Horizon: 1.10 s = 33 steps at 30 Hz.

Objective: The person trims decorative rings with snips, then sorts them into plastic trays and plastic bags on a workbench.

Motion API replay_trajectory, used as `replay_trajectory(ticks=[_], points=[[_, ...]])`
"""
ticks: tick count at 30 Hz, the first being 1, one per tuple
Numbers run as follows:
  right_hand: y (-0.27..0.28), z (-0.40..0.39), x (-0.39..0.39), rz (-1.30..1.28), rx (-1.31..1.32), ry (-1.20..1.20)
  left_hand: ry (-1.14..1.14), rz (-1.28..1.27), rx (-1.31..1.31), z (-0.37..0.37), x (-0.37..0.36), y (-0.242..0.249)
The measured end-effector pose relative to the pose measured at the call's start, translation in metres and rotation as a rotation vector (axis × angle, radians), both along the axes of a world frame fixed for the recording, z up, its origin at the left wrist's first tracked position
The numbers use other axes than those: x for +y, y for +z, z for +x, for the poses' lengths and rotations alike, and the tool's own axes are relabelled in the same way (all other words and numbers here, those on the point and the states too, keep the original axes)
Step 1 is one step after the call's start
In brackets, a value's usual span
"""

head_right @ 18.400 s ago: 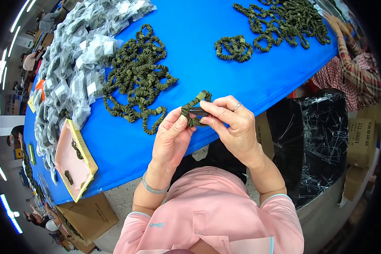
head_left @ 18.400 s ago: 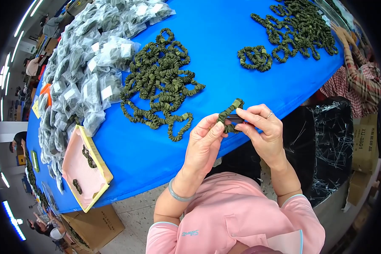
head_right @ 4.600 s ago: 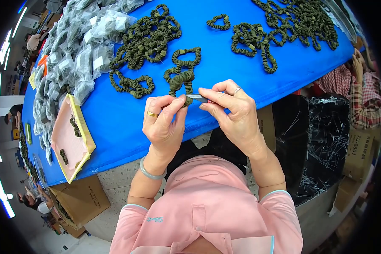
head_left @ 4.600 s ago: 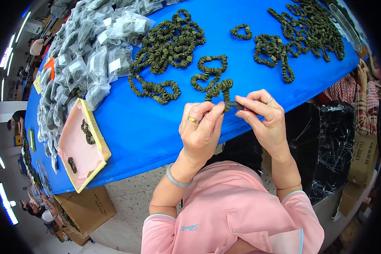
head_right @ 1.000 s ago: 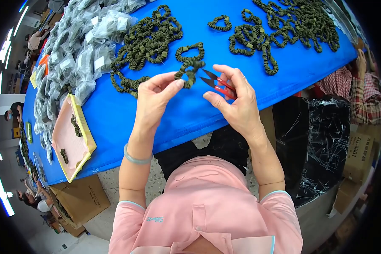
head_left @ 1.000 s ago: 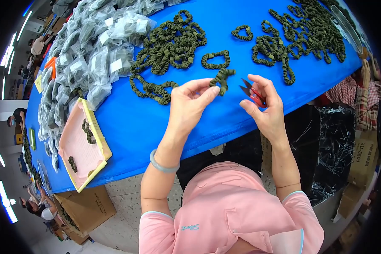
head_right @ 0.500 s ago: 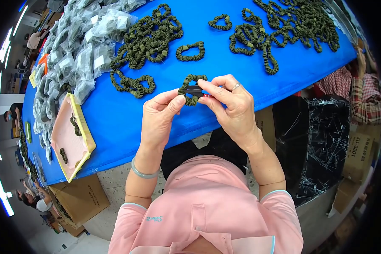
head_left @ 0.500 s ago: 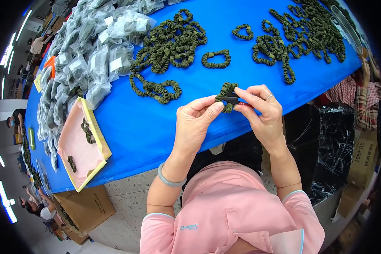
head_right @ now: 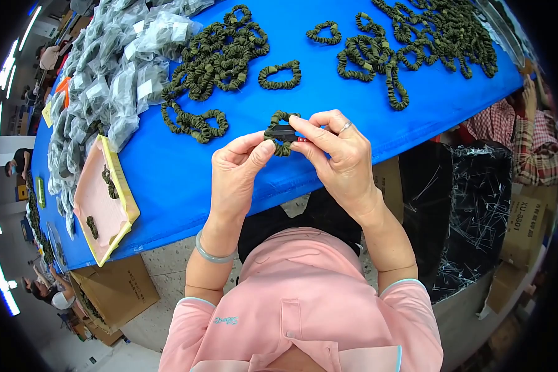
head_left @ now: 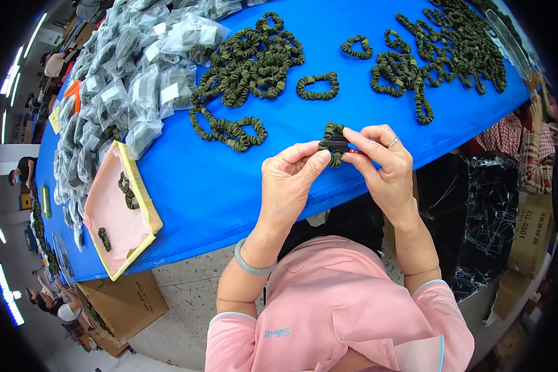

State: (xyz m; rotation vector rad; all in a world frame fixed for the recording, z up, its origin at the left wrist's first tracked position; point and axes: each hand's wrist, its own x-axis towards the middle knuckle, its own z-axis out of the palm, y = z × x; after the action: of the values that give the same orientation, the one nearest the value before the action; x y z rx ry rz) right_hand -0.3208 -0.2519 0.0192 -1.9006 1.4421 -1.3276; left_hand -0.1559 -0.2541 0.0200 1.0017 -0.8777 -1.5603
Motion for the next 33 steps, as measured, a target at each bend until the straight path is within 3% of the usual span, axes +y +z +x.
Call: replay_trajectory(ticks=[6, 10, 16, 20, 26, 30, 33], points=[[0.006, 0.001, -0.004, 0.059, -0.157, -0.033, 0.012, 0.041, 0.027, -0.001, 0.000, 0.000], [0.007, -0.007, -0.010, 0.526, -0.433, 0.146, 0.154, -0.820, -0.930, -0.005, -0.003, -0.007], [0.004, 0.007, -0.014, 0.481, -0.733, 0.208, 0.101, -0.737, -0.961, -0.010, 0.002, 0.002], [0.002, 0.000, -0.014, 0.636, -1.018, 0.343, 0.047, -0.579, -0.760, -0.003, -0.002, -0.003], [0.003, 0.005, -0.014, 0.445, -0.644, 0.243, 0.106, -0.562, -0.648, 0.002, -0.003, -0.004], [0.015, 0.008, 0.001, 0.244, -0.448, 0.078, 0.337, -0.703, -0.860, 0.000, -0.003, -0.005], [0.016, 0.004, 0.007, 0.158, -0.271, 0.064, 0.369, -0.738, -0.922, -0.001, -0.003, -0.003]])
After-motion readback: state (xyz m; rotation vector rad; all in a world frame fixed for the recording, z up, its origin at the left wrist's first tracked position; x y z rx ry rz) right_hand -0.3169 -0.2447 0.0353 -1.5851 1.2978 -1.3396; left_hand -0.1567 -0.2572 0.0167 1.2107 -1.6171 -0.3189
